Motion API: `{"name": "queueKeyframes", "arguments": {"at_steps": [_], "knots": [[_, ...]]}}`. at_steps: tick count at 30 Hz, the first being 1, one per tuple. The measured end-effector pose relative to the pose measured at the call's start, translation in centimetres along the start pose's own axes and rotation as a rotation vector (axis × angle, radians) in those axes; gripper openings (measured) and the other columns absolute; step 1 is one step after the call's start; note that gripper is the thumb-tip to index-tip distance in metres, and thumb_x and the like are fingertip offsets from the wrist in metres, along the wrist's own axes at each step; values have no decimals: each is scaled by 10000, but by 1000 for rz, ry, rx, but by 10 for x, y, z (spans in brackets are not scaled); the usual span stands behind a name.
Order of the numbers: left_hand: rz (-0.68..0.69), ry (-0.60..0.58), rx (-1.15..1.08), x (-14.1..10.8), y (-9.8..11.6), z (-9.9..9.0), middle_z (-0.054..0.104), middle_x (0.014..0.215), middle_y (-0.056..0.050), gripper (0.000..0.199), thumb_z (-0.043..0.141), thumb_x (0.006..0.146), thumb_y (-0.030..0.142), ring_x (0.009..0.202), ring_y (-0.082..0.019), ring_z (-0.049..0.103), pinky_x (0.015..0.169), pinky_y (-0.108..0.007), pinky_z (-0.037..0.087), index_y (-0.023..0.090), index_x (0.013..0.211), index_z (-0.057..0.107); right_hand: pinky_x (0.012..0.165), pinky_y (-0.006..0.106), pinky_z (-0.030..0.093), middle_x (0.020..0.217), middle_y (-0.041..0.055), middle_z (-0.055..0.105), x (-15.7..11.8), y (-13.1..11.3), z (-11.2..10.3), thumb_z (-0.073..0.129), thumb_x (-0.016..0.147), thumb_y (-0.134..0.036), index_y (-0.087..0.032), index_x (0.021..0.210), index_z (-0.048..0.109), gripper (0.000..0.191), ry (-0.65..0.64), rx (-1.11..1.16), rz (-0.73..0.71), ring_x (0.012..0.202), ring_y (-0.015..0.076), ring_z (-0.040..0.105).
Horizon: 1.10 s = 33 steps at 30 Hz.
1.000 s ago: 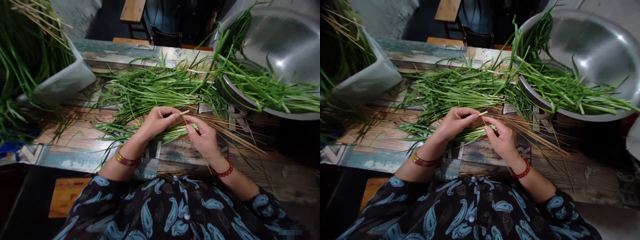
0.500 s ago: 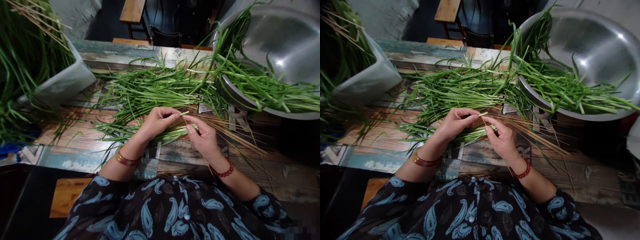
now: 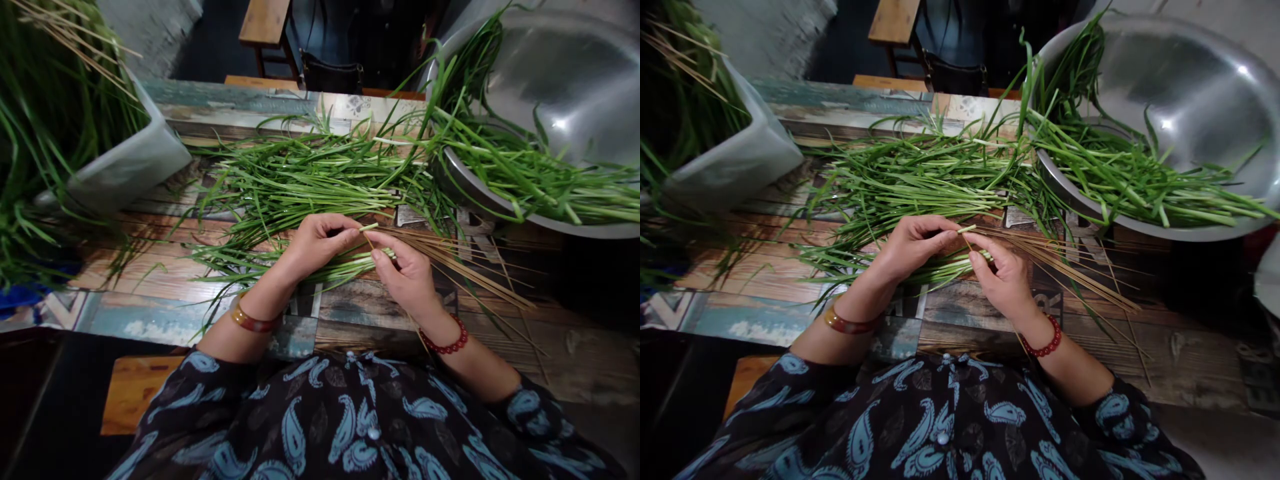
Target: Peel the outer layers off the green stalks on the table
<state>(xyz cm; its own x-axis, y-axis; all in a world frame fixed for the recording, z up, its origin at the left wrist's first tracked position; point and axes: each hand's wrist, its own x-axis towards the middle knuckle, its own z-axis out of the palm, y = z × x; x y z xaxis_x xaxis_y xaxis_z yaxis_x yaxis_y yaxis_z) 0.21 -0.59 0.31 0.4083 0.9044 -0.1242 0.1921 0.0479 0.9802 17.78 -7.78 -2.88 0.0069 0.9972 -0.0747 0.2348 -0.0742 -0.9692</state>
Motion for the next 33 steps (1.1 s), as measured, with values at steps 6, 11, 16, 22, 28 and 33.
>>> {"name": "queueKeyframes", "arguments": {"at_steps": [6, 11, 16, 22, 28, 33], "knots": [[63, 47, 106, 0, 0, 1, 742, 797, -58, 183, 684, 793, 283, 754, -151, 655, 687, -233, 485, 132, 836, 777, 621, 320, 561, 827, 35, 711, 1, -2, 1, 574, 905, -321, -271, 1183, 703, 311, 38, -52, -44, 859, 226, 698], [48, 33, 86, -1, 3, 1, 724, 746, -41, 190, 665, 810, 287, 672, -125, 612, 634, -224, 456, 122, 773, 752, 588, 316, 551, 859, 41, 711, -1, -1, 3, 588, 894, -323, -282, 1194, 688, 318, 50, -20, -38, 840, 228, 695], [42, 23, 93, -2, 3, 1, 718, 738, -36, 182, 673, 805, 287, 662, -122, 598, 613, -217, 443, 125, 757, 740, 609, 322, 559, 936, 56, 708, -2, 4, 6, 586, 896, -332, -275, 1197, 658, 315, 62, -10, -24, 914, 242, 692], [113, -107, 104, 1, -4, 4, 701, 720, -34, 168, 669, 815, 251, 678, -125, 610, 674, -230, 469, 129, 710, 716, 605, 309, 556, 1092, 76, 684, 0, 5, 10, 591, 900, -356, -287, 1371, 523, 481, 130, -12, -49, 947, 231, 684], [193, -181, 164, 3, -9, -2, 713, 853, -72, 183, 628, 869, 277, 804, -160, 646, 752, -259, 491, 133, 833, 735, 666, 324, 548, 1047, 66, 692, 0, 4, 6, 581, 918, -374, -271, 1277, 581, 374, 109, -12, -70, 905, 219, 670], [203, -188, 196, 3, -10, -2, 706, 774, -53, 206, 593, 883, 253, 729, -138, 624, 698, -233, 469, 115, 782, 708, 635, 309, 517, 919, 33, 680, 1, 11, 6, 584, 924, -386, -257, 1171, 603, 279, 138, -40, -118, 767, 181, 639]]}}
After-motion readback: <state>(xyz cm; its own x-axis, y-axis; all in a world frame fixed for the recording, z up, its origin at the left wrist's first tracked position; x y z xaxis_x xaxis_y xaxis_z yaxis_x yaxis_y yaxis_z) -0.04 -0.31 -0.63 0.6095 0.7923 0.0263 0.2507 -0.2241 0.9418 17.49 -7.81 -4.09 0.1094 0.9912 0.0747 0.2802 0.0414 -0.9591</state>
